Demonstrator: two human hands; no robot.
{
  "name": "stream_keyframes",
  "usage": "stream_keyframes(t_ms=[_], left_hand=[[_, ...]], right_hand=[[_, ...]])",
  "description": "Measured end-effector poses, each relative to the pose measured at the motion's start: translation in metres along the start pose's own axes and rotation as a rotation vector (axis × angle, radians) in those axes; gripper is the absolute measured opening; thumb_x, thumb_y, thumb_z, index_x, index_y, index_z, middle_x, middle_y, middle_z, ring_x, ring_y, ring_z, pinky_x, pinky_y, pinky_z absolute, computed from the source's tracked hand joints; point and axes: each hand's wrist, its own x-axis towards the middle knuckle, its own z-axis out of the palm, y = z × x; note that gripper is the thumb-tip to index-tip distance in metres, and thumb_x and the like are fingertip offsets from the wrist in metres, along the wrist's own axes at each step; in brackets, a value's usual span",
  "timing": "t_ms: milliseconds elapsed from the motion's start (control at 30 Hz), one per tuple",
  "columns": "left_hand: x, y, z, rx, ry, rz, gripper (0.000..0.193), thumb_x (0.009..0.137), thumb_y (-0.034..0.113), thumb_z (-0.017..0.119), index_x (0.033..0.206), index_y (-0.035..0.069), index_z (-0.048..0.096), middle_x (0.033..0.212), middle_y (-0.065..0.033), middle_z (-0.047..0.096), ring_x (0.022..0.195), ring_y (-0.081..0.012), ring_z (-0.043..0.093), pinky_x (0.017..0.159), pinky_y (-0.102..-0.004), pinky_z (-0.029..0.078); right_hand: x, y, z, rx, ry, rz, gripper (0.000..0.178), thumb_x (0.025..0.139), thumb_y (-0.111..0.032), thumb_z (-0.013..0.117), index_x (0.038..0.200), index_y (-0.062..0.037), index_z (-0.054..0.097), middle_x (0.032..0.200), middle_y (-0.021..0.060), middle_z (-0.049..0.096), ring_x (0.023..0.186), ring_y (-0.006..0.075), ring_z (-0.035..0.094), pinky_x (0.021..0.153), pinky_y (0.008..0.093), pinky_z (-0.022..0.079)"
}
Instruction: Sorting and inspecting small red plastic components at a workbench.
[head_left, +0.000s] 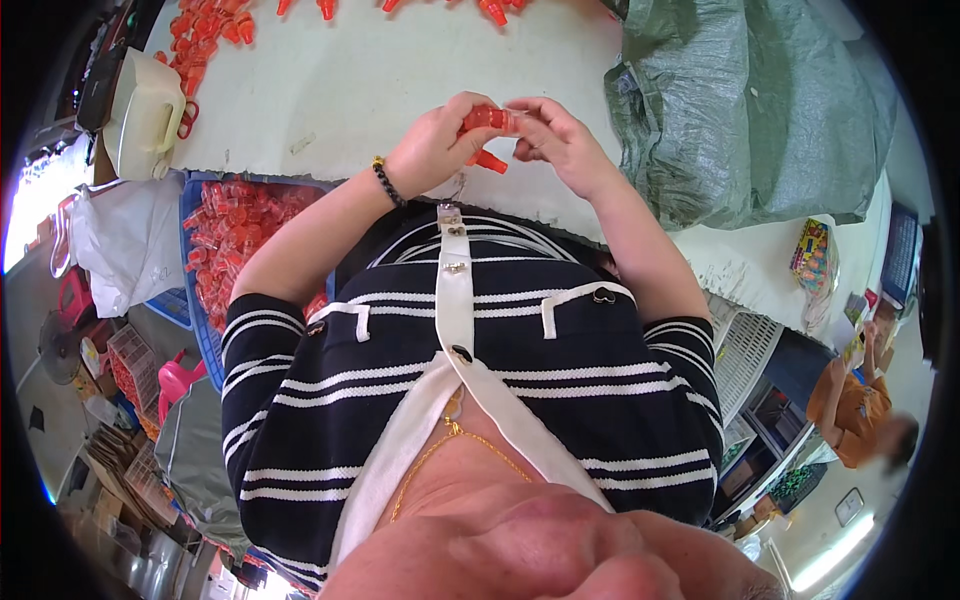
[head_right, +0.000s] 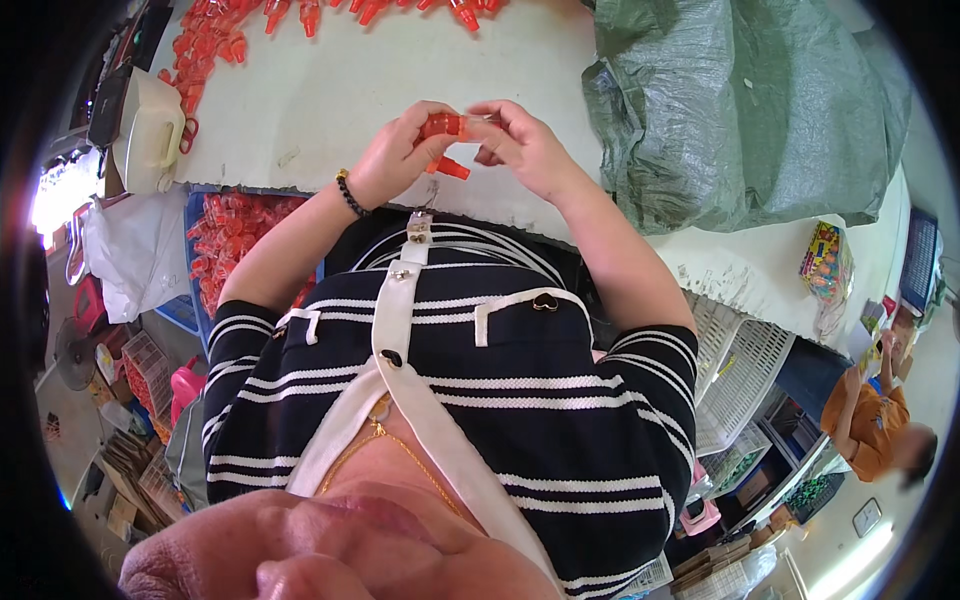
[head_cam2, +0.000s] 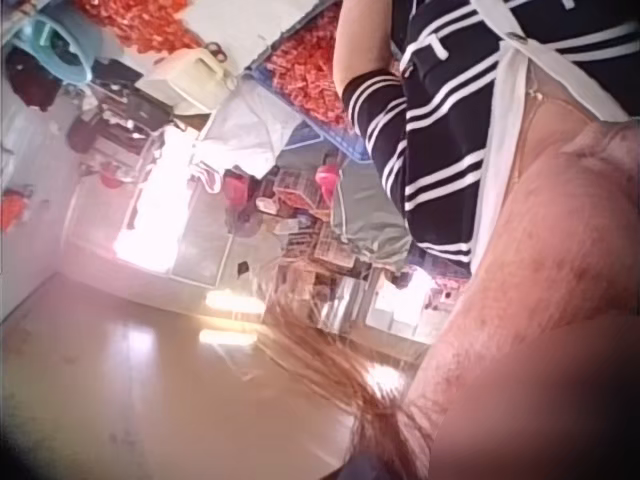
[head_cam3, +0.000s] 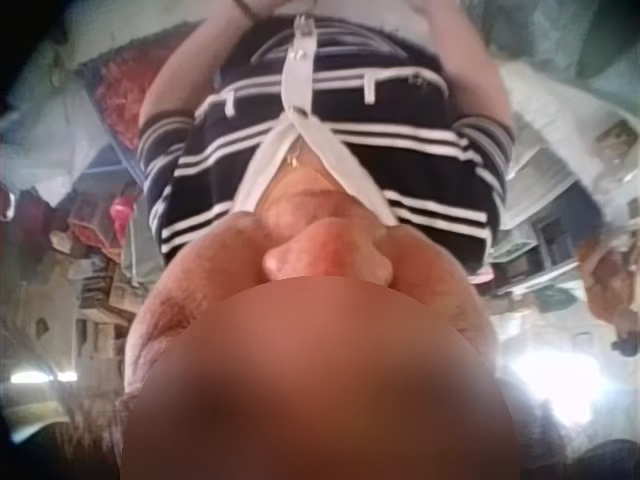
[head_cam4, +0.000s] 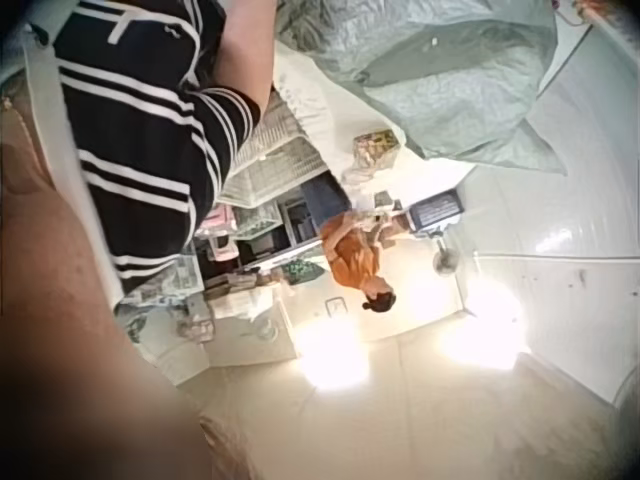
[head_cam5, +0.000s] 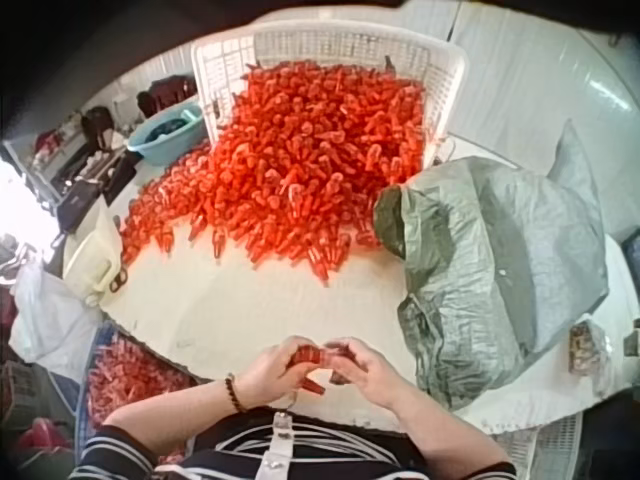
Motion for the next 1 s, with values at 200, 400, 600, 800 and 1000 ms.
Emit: stream_keyframes(t_ms=[200,400,600,800,1000], left_hand=[[-0.001,0.011,0.004,0.389,0.074,0.399,0.034,0.081,0.012,0.064,0.113,0.006,0.053,0.092,-0.0121,0.061,0.082,-0.0316,0.061,0.069,-0.0372,0.050],[0.002,0.004,0.006,0.351,0.084,0.449,0.033,0.081,0.012,0.065,0.112,0.007,0.055,0.093,-0.0126,0.062,0.084,-0.0315,0.061,0.070,-0.0378,0.051],[-0.003,0.003,0.004,0.580,0.094,0.625,0.035,0.081,0.013,0.066,0.113,0.006,0.053,0.090,-0.0119,0.062,0.081,-0.0282,0.062,0.069,-0.0357,0.051],[0.003,-0.017,0.015,-0.420,0.200,-0.128,0.025,0.092,0.021,0.057,0.109,0.003,0.053,0.082,-0.0059,0.060,0.065,-0.0151,0.056,0.057,-0.0281,0.047],[0.015,-0.013,-0.004,-0.791,0.205,-0.444,0.031,0.097,0.031,0.048,0.107,0.003,0.054,0.080,-0.0031,0.058,0.059,-0.0098,0.049,0.049,-0.0232,0.037]], right_hand=[[0.003,0.013,-0.015,0.213,-0.112,0.048,0.039,0.096,-0.039,0.049,0.109,-0.0034,0.059,0.087,0.0050,0.062,0.068,0.0103,0.057,0.069,0.0258,0.051],[-0.002,0.003,-0.019,0.120,-0.083,0.038,0.036,0.093,-0.039,0.056,0.102,-0.0045,0.060,0.084,0.0055,0.063,0.064,0.0094,0.057,0.066,0.0250,0.052],[0.001,0.014,-0.031,0.213,-0.334,0.176,0.035,0.093,-0.036,0.056,0.108,-0.0046,0.058,0.087,0.0028,0.060,0.065,0.0101,0.056,0.065,0.0247,0.050],[0.002,-0.013,-0.050,-0.915,0.347,-0.382,0.025,0.089,-0.022,0.061,0.109,-0.0082,0.058,0.098,0.0068,0.059,0.077,0.0183,0.061,0.066,0.0312,0.051],[0.023,-0.011,-0.136,-1.854,0.703,-0.692,0.022,0.085,-0.010,0.053,0.106,-0.0093,0.060,0.107,0.0085,0.058,0.089,0.0291,0.061,0.071,0.0385,0.052]])
